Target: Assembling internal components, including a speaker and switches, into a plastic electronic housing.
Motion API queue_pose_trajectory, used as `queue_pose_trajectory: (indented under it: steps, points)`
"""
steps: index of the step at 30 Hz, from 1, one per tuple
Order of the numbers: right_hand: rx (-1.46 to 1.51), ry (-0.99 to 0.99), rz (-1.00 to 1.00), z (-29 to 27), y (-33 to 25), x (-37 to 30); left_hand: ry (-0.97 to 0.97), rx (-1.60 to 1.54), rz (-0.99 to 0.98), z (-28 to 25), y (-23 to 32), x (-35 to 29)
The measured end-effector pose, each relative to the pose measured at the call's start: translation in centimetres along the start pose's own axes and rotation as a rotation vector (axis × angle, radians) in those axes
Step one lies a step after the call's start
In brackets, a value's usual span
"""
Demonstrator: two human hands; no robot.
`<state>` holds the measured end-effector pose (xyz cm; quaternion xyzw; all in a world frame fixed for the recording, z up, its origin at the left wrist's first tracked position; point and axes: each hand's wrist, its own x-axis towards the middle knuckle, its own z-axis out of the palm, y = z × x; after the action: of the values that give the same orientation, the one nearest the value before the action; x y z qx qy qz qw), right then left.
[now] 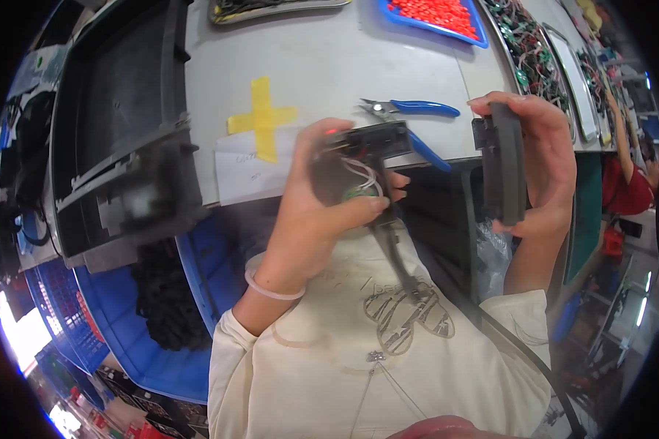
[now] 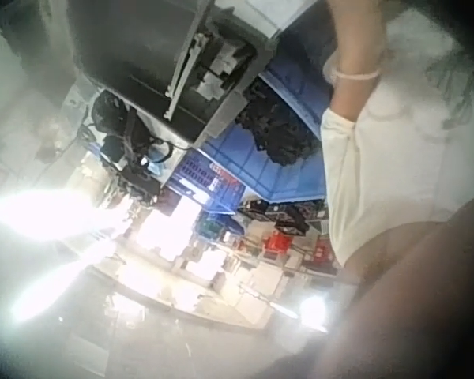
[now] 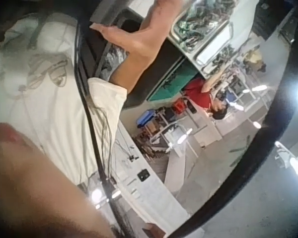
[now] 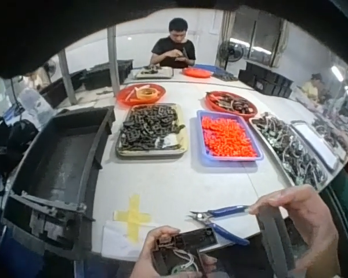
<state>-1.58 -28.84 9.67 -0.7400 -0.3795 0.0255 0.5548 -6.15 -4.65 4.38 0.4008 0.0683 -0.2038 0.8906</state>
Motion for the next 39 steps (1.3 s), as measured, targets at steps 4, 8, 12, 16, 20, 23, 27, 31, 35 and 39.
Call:
queue_pose_trajectory:
  steps: [4, 8, 12, 16, 20, 23, 27, 31, 35, 39]
  points:
    - [-0.154, -0.049, -0.032, 3.1, -1.2, 1.2, -0.052, -0.054, 0.007, 0.0, -0.2, 0.1]
    - [-0.276, -0.111, -0.051, 4.4, -2.1, 2.3, -0.136, -0.018, 0.019, -0.3, -0.2, 0.1]
    - [-0.492, -0.162, -0.022, 3.6, -2.8, 3.0, -0.147, 0.01, 0.055, -0.5, -0.7, 0.5]
    - [-0.721, -0.006, 0.219, 1.1, -2.3, 3.9, -0.072, -0.07, -0.007, -0.9, -0.1, 0.3]
    - [-0.964, 0.161, 0.656, -1.0, 3.8, 3.1, 0.01, -0.047, 0.019, -1.8, 0.0, -0.3]
    - [-1.255, 0.008, 0.59, -1.9, 5.8, 2.1, 0.025, -0.036, 0.017, -1.6, 0.4, -0.5]
    - [-1.251, 0.185, 1.048, -2.7, 7.2, 2.9, 0.034, -0.026, 0.039, -1.8, 0.5, -0.6]
    - [-1.022, 0.06, 0.623, -4.7, 4.0, 1.8, 0.069, -0.024, 0.056, -1.6, 0.6, -0.5]
    - [-0.72, -0.465, 0.42, -4.9, 4.0, 1.4, 0.074, 0.007, 0.033, -1.8, 0.2, -0.1]
    - [-0.97, -0.347, 0.336, -5.7, 5.6, 1.0, 0.083, 0.022, 0.04, -1.6, 0.1, 0.0]
